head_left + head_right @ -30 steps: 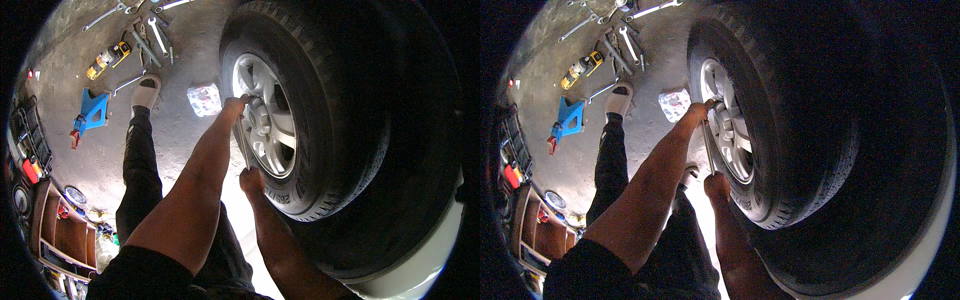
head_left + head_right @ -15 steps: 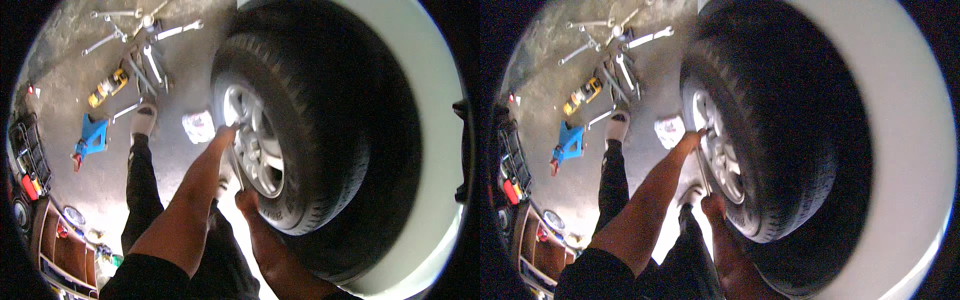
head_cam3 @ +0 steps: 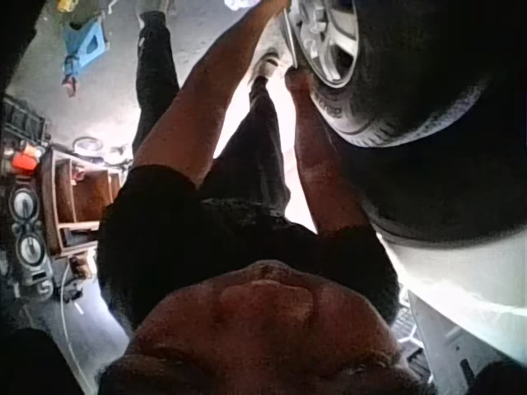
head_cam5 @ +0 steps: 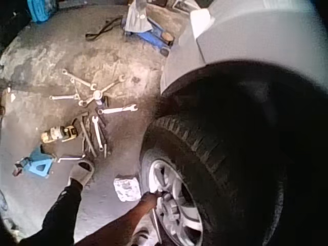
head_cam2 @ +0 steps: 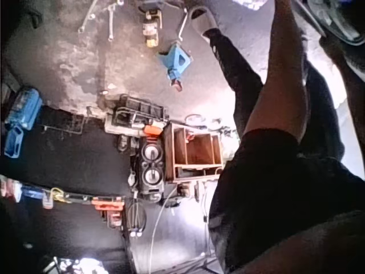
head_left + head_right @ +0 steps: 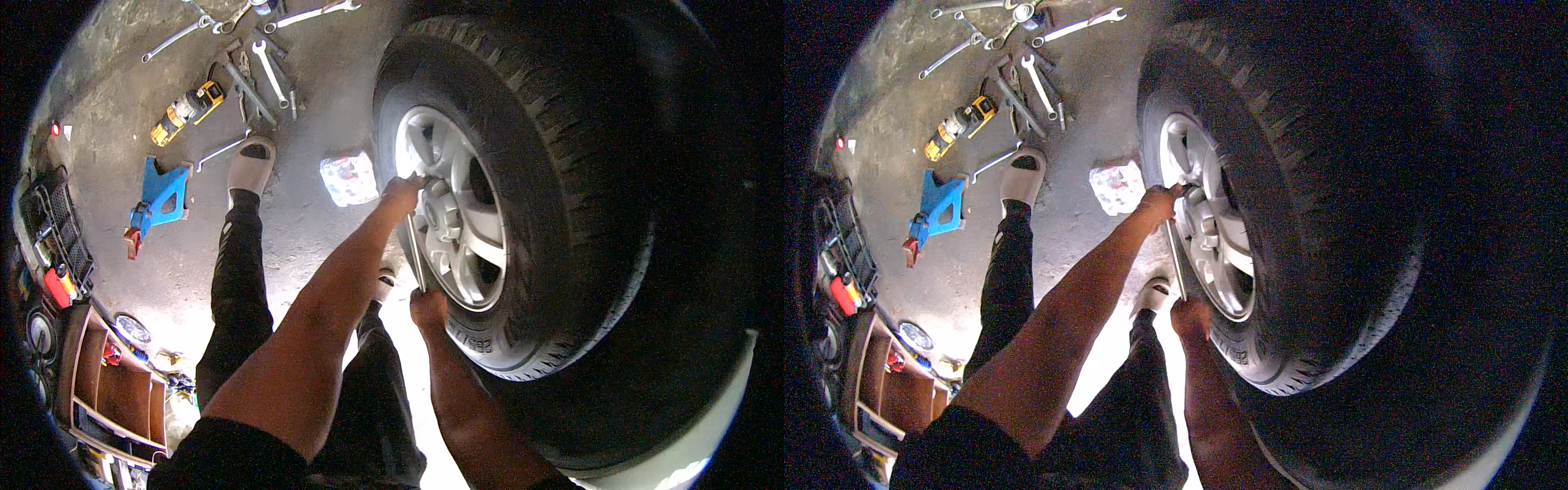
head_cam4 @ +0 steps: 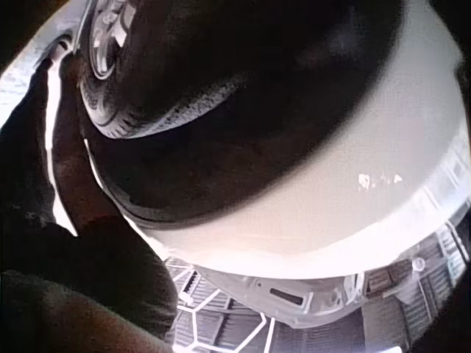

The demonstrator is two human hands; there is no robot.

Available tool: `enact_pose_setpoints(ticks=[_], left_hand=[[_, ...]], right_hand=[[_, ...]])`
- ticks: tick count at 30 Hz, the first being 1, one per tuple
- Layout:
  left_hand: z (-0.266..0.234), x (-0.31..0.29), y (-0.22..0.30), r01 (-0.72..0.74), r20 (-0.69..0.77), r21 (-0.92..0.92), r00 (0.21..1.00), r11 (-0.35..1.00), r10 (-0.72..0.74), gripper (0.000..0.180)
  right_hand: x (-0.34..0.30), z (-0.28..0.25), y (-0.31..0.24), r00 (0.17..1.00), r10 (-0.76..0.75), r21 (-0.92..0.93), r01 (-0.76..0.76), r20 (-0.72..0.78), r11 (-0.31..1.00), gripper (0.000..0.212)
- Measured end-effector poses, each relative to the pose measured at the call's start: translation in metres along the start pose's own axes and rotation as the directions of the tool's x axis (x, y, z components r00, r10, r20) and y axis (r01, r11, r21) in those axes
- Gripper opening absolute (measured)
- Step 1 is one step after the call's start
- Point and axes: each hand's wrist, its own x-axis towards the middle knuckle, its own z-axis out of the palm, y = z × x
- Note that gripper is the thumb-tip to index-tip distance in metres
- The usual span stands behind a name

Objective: The person uses a lug wrench to tighten the lug nuts on a car wheel. They systematically rotate the wrench on each nut to secure the wheel.

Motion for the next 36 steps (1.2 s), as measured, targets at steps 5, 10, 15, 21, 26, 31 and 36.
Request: enact_pose_setpoints(ticks=[5, 10, 15, 21, 26, 31, 36], left_hand=[[0.009, 0.030, -0.040, 0.042, 0.120, -0.224, 0.993, 0.974, -0.015, 0.048], [-0.008, 0.044, -0.071, -0.152, 0.123, -0.147, 0.978, 0.977, 0.170, 0.041], [-0.036, -0.023, -0.064, -0.040, 0.005, -0.505, 0.999, 0.862, 0.049, 0.041], [-0.003, -0.060, 0.003, -0.089, 0.114, -0.443, 0.982, 0.892, 0.154, 0.041], [-0.001, -0.057, 0.020, 0.012, 0.184, -0.464, 0.979, 0.886, 0.083, 0.040], [0.007, -0.048, 0.027, 0.062, 0.179, -0.496, 0.983, 0.866, 0.032, 0.041], [0.016, -0.068, 0.034, 0.166, 0.172, -0.669, 0.983, 0.725, -0.067, 0.040]], right_hand=[[-0.002, -0.010, 0.005, 0.989, -0.150, 0.051, 0.151, -0.020, 0.987, 0.024], [-0.017, -0.029, -0.005, 0.937, -0.242, 0.359, 0.142, 0.250, 0.923, 0.018], [-0.052, -0.061, -0.025, 0.920, -0.378, 0.316, 0.329, 0.107, 0.890, 0.018], [-0.084, -0.143, -0.043, 0.873, -0.042, 0.486, -0.230, 0.486, 0.843, 0.009], [-0.109, -0.202, -0.081, 0.785, -0.021, 0.646, -0.494, 0.619, 0.581, 0.022], [-0.133, -0.222, -0.072, 0.753, -0.011, 0.665, -0.573, 0.657, 0.479, 0.033], [-0.142, -0.196, -0.043, 0.965, -0.152, 0.239, 0.099, 0.214, 0.966, 0.029]])
